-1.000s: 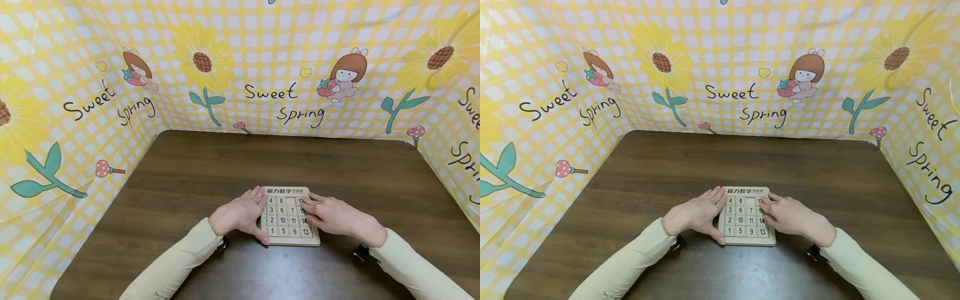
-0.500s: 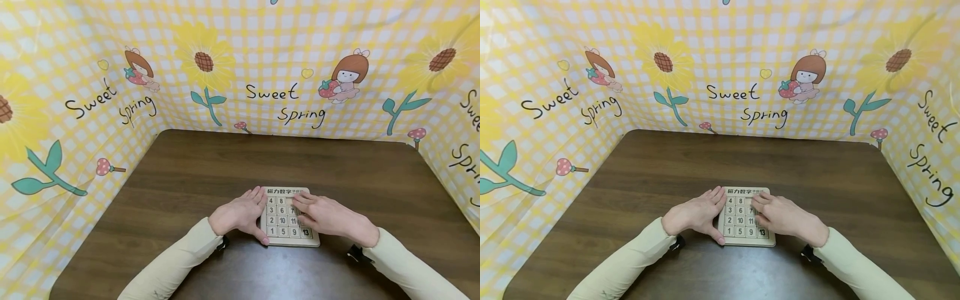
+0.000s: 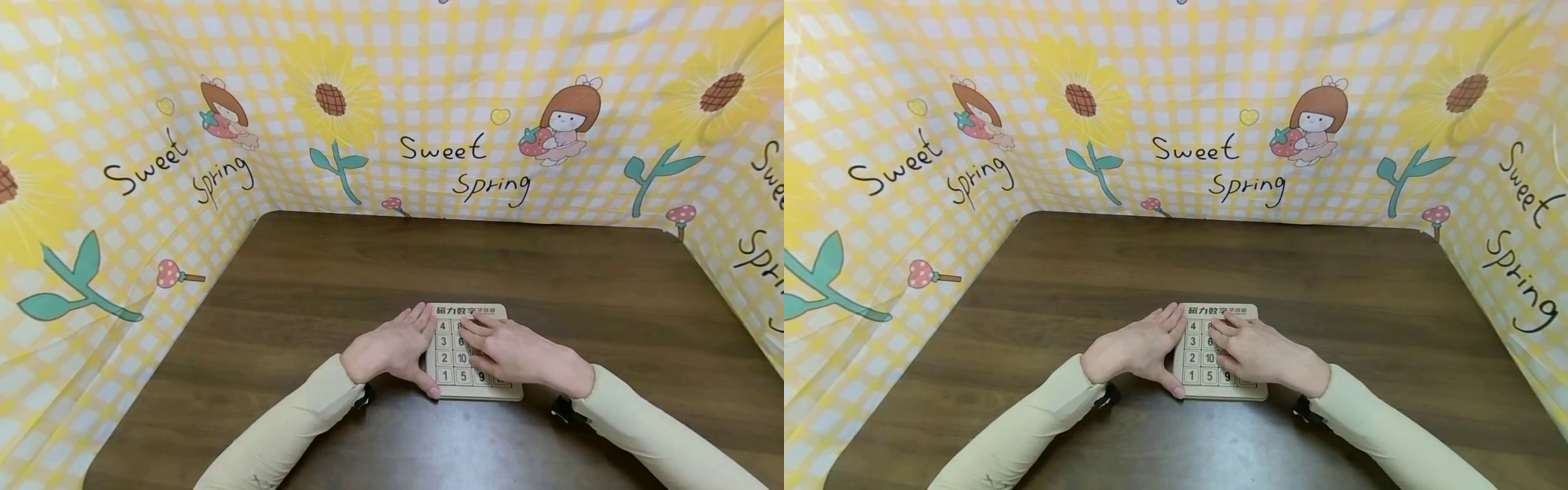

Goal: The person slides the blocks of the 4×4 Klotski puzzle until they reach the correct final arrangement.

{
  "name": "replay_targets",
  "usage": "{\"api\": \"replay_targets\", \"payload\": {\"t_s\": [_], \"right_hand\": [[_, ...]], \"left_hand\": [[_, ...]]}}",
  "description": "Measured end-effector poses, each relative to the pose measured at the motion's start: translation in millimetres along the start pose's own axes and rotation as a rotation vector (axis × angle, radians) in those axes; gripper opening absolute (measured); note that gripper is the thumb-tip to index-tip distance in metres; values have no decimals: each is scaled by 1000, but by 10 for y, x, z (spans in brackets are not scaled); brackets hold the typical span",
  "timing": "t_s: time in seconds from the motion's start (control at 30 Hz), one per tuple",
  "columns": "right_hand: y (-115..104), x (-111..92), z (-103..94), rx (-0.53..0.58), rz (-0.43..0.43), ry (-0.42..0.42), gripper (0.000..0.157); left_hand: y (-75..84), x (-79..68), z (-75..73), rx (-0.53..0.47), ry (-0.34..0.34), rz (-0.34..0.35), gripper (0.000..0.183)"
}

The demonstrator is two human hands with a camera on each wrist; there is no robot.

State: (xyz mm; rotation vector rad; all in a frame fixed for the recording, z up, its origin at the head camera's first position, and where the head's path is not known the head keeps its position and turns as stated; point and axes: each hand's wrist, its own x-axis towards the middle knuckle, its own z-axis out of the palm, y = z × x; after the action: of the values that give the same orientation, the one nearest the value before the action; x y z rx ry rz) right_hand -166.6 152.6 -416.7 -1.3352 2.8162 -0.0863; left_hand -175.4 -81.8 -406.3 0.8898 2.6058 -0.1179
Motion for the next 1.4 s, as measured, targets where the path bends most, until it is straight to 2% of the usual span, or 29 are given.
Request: {"api": "replay_targets", "payload": {"t_s": [0.17,0.37,0.57,0.73,1.03,1.4], "right_hand": [[30,-41,-4,24,19,-3,51],[125,-181,-34,55,76,-13,48],[152,-227,-31,57,75,1,49],[90,-161,-32,12,63,1,50],[-77,76,-74,-10,-11,-10,54],[-156,217,-60,52,27,-96,56]], "left_hand": [[2,11,5,4,-2,-5,130],[14,27,2,29,13,-2,132],[13,20,-14,8,1,-4,131],[-3,8,-11,2,-2,1,130],[-23,6,1,-8,10,6,131],[-19,8,9,-1,10,10,131]]}}
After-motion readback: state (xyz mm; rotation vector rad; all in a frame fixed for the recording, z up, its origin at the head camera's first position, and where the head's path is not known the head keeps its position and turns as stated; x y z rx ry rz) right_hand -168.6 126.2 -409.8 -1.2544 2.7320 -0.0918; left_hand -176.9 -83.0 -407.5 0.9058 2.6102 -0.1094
